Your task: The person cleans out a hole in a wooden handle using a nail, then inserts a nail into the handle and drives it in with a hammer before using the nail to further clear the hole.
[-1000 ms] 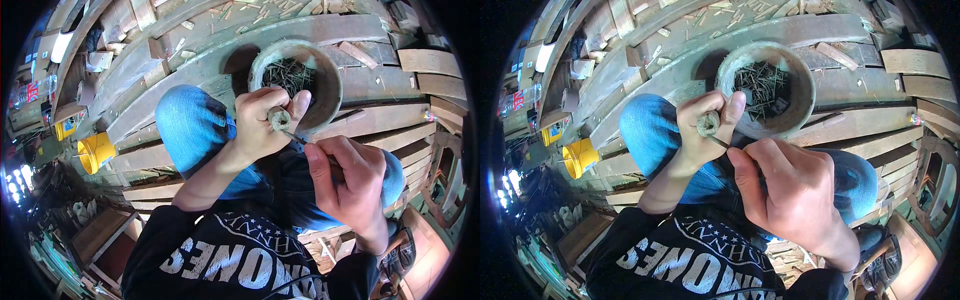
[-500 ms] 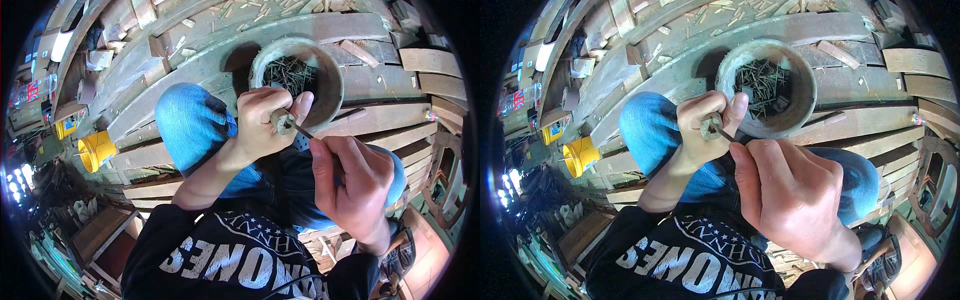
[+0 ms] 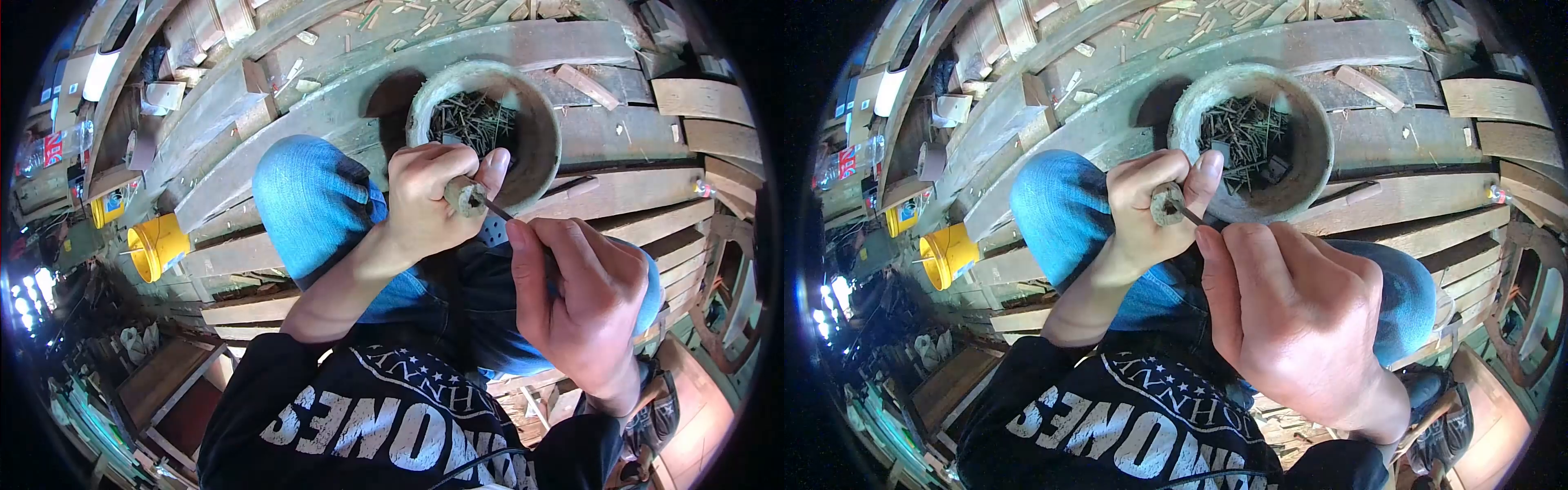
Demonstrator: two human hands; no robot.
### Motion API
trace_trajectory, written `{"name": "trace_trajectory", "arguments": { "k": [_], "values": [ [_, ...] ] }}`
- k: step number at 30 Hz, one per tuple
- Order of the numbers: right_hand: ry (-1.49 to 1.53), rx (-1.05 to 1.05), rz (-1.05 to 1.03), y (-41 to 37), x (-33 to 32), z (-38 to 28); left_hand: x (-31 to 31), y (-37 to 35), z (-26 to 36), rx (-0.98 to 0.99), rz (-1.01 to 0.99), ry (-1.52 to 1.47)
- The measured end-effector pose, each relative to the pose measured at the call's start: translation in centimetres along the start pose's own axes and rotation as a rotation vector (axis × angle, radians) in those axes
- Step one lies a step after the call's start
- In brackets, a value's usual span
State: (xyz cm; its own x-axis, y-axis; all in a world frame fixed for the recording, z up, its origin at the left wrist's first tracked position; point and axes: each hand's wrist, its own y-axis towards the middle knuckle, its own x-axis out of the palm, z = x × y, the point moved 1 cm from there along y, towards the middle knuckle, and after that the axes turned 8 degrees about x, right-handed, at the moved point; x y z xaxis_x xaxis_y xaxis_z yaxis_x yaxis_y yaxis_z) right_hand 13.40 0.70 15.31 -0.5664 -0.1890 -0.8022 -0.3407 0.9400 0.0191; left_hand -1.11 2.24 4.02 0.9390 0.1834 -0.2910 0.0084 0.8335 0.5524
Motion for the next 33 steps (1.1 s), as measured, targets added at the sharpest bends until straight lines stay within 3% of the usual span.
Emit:
{"name": "trace_trajectory", "arguments": {
  "k": [17, 28, 33],
  "values": [
    [-0.148, -0.063, -0.023, 0.3, -0.9, 0.1, 0.7, -0.5, -0.3, 0.002, -0.09, -0.076],
    [-0.322, -0.43, -0.167, 1.5, -2.1, 1.5, 0.4, -0.5, -0.3, 0.003, -0.155, -0.196],
    [-0.226, -0.439, -0.096, 1.6, -1.7, 2.2, 0.4, -0.3, -0.1, -0.056, -0.127, -0.266]
  ]
}}
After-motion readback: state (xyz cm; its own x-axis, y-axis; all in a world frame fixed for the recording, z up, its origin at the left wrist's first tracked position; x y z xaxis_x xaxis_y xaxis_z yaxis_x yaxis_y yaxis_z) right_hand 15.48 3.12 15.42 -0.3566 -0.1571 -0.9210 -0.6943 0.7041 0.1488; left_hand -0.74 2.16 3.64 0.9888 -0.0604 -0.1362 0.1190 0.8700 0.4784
